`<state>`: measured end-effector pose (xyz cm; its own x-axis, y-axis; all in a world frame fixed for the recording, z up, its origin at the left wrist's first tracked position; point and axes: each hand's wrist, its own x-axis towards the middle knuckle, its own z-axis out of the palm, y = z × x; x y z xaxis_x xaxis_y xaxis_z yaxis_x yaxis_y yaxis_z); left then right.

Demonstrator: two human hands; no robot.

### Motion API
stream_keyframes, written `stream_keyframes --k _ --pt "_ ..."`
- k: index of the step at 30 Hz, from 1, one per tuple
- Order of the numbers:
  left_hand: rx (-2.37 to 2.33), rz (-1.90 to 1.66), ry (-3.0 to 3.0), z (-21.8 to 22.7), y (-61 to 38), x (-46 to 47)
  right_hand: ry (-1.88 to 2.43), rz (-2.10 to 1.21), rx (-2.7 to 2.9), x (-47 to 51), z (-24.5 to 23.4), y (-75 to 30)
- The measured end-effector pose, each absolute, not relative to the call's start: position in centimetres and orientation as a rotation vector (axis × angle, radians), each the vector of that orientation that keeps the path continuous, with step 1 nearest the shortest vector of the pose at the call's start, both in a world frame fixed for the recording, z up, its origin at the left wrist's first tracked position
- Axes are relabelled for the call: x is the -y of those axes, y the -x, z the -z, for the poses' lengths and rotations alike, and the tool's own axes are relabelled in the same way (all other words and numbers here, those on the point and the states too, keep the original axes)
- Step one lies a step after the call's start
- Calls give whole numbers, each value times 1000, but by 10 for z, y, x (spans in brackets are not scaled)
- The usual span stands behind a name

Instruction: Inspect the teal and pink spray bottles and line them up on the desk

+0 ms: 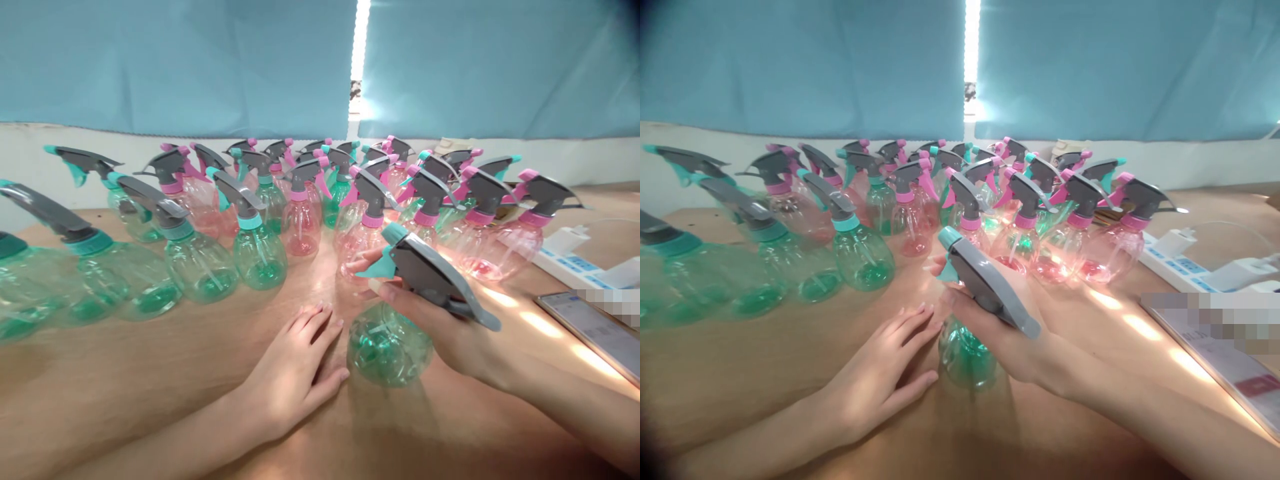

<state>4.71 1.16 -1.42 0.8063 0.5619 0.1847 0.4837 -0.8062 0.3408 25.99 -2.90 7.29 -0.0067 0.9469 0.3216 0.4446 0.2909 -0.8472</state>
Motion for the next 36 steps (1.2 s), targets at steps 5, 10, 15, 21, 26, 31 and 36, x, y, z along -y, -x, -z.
stream_keyframes --k 5,10,15,21,26,31,36 --pt "-798 -398 -2721 13 -47 -12 1242 -694 1552 28 -76 -256" --pt "-810 -343 -2741 12 -48 -12 1312 -602 1566 28 -68 -261" --pt "-806 -348 -2739 10 -49 -12 1380 -538 1629 28 -70 -265" --pt "-810 -357 -2747 12 -48 -11 1217 -781 1533 27 -65 -262" --pt "-807 -345 -2749 12 -49 -12 1109 -890 1444 26 -56 -262" --pt "-812 -332 -2749 13 -48 -12 1158 -862 1444 24 -57 -263" --pt "-817 -305 -2753 11 -49 -10 1147 -871 1463 23 -59 -261"
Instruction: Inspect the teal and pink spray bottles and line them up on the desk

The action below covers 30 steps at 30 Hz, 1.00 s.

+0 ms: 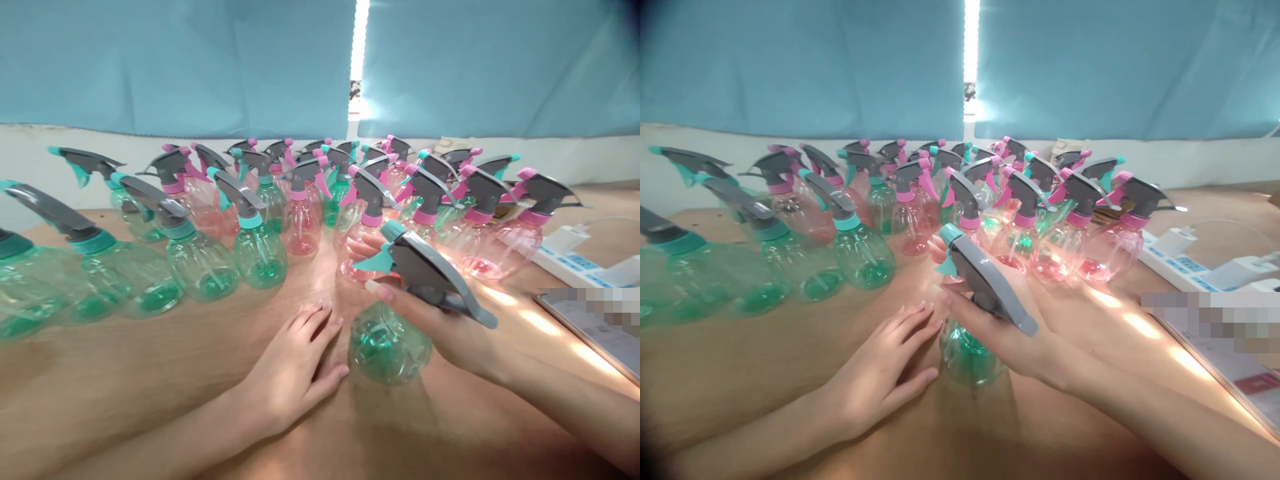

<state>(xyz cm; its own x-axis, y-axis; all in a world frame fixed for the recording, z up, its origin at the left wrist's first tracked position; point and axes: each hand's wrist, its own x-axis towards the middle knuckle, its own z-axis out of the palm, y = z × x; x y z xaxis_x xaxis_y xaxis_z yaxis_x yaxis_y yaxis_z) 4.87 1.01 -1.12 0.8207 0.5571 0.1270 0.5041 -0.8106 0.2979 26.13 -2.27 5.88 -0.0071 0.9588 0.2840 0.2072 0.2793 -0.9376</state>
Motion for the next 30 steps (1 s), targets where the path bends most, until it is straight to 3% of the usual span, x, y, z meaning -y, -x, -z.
stream_keyframes --k 30 --pt "-803 -351 -2741 11 -49 -11 1194 -734 1551 26 -61 -259"
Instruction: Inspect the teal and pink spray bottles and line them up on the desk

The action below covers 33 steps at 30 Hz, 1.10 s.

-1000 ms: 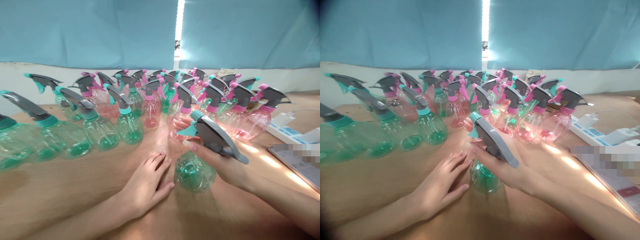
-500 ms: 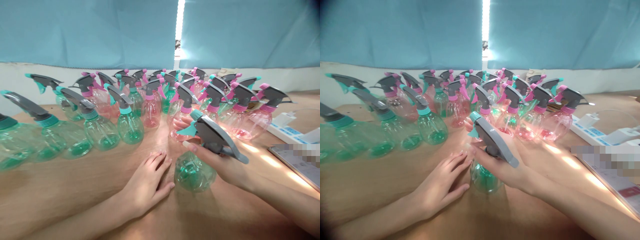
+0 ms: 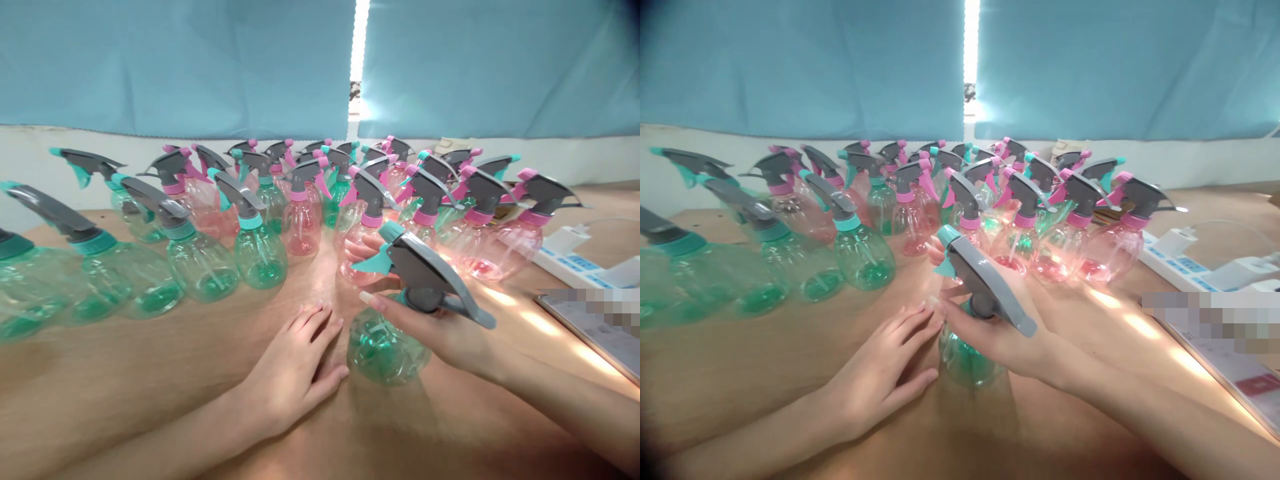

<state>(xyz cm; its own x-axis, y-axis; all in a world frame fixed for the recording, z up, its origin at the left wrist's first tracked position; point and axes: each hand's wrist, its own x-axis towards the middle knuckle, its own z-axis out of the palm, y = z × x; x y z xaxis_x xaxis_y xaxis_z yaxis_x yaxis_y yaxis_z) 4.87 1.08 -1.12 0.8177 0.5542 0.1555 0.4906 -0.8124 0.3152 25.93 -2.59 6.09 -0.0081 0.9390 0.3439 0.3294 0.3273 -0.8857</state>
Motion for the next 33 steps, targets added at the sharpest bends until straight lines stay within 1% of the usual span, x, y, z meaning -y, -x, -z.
stream_keyframes --k 8,15,25,33 --pt "-797 -404 -2729 14 -48 -12 1105 -722 1594 22 -63 -258" --pt "-794 -395 -2715 14 -48 -11 1009 -814 1742 16 -57 -266" --pt "-795 -397 -2738 17 -47 -12 1043 -639 1782 16 -60 -262" --pt "-801 -372 -2728 13 -47 -11 1087 -608 1758 17 -59 -263"
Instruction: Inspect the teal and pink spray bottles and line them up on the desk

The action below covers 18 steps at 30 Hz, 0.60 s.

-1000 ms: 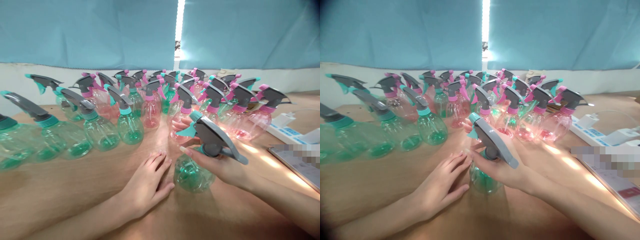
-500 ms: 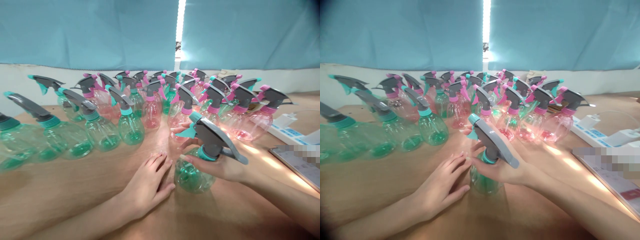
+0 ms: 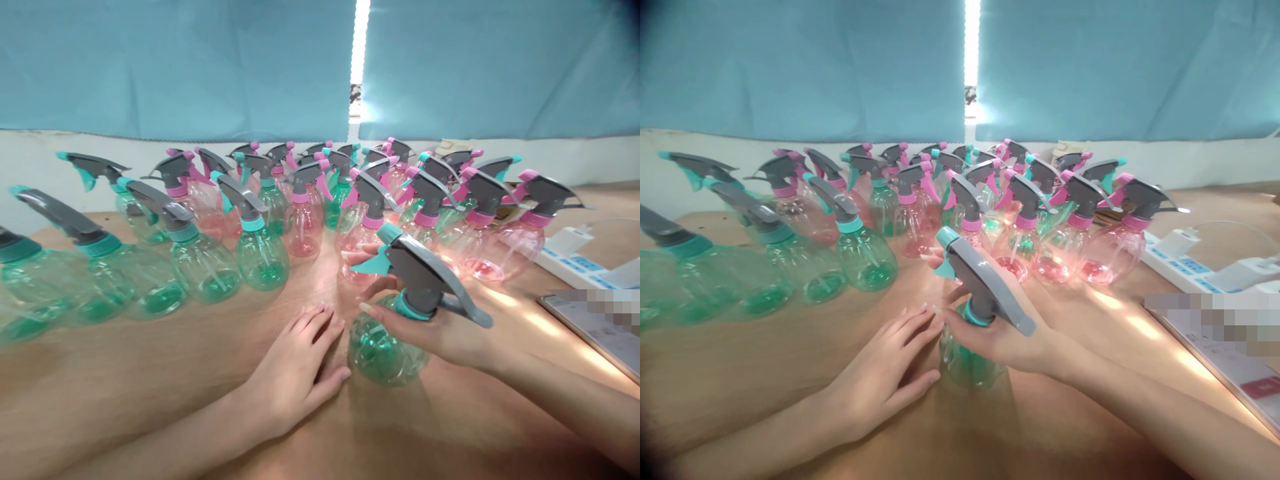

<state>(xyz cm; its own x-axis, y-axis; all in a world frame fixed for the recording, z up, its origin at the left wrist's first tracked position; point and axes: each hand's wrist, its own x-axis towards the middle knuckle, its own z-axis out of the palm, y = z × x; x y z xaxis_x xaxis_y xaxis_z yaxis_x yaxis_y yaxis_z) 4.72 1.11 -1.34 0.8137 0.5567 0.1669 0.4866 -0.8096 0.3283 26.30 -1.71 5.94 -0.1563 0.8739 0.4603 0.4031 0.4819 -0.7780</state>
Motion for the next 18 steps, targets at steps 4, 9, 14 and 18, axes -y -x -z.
stream_keyframes --k 4,9,14,18 --pt "-813 -365 -2723 12 -48 -11 1083 -607 1733 18 -64 -261" --pt "-803 -384 -2722 12 -48 -11 1089 -600 1700 18 -64 -261" --pt "-807 -349 -2737 13 -47 -11 1116 -584 1716 18 -61 -263" --pt "-812 -371 -2724 11 -48 -11 1120 -582 1716 19 -60 -263"
